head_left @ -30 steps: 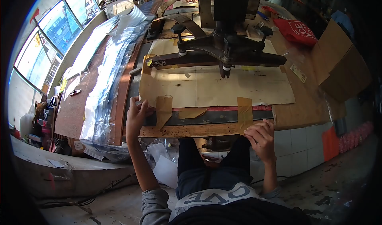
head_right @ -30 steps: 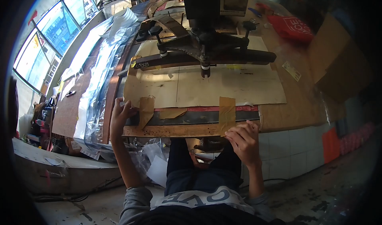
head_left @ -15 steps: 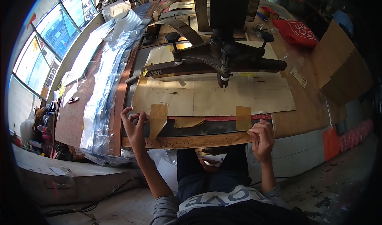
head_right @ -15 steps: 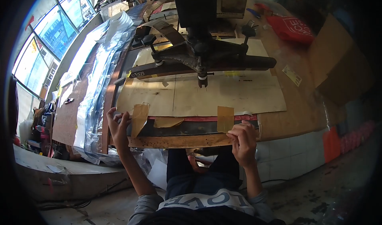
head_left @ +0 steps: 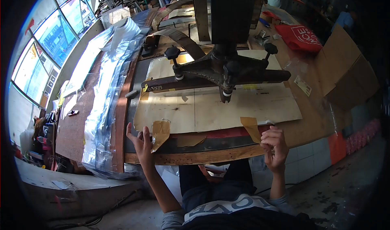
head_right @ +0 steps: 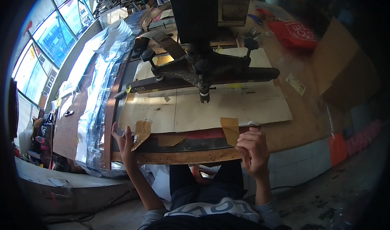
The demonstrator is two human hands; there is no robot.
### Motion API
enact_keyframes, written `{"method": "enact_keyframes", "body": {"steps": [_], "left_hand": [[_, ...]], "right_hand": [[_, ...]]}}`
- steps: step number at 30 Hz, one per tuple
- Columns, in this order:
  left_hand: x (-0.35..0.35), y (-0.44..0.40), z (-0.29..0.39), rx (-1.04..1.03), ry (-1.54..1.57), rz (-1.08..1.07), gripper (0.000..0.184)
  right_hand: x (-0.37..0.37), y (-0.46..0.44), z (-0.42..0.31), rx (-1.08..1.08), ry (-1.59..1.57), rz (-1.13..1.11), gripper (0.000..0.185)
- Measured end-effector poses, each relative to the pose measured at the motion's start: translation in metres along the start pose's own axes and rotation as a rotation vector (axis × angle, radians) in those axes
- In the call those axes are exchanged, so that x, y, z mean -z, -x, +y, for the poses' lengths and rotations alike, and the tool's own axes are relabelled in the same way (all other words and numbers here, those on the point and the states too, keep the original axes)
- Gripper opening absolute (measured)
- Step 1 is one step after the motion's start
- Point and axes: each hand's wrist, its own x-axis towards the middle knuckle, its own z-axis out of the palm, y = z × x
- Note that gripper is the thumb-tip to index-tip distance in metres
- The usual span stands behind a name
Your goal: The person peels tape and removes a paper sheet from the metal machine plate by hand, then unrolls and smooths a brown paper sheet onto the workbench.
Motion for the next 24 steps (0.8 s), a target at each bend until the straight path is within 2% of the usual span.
{"method": "enact_keyframes", "body": {"steps": [2, 6, 8, 12, 16, 24], "left_hand": [[0.007, -0.007, -0.006, 0.009, -0.041, -0.062, 0.068], [-0.001, 0.0, 0.011, 0.073, 0.075, -0.034, 0.065], [-0.007, 0.005, 0.011, 0.093, 0.165, -0.029, 0.063], [-0.009, 0.018, 0.006, 0.079, 0.13, -0.035, 0.06], [-0.007, 0.031, 0.004, 0.09, 0.035, -0.057, 0.06], [-0.001, 0.013, 0.006, 0.008, -0.098, -0.087, 0.055]], "right_hand": [[0.002, 0.002, -0.001, 0.02, -0.034, -0.046, 0.006], [0.009, -0.003, -0.006, 0.031, -0.005, 0.059, 0.007], [0.011, -0.002, -0.004, 0.03, 0.013, 0.062, 0.006], [0.021, -0.002, 0.0, 0.053, 0.086, 0.031, 0.007], [0.029, 0.012, 0.007, -0.006, 0.064, -0.056, 0.011], [0.034, 0.001, 0.009, -0.022, -0.072, -0.439, 0.021]]}}
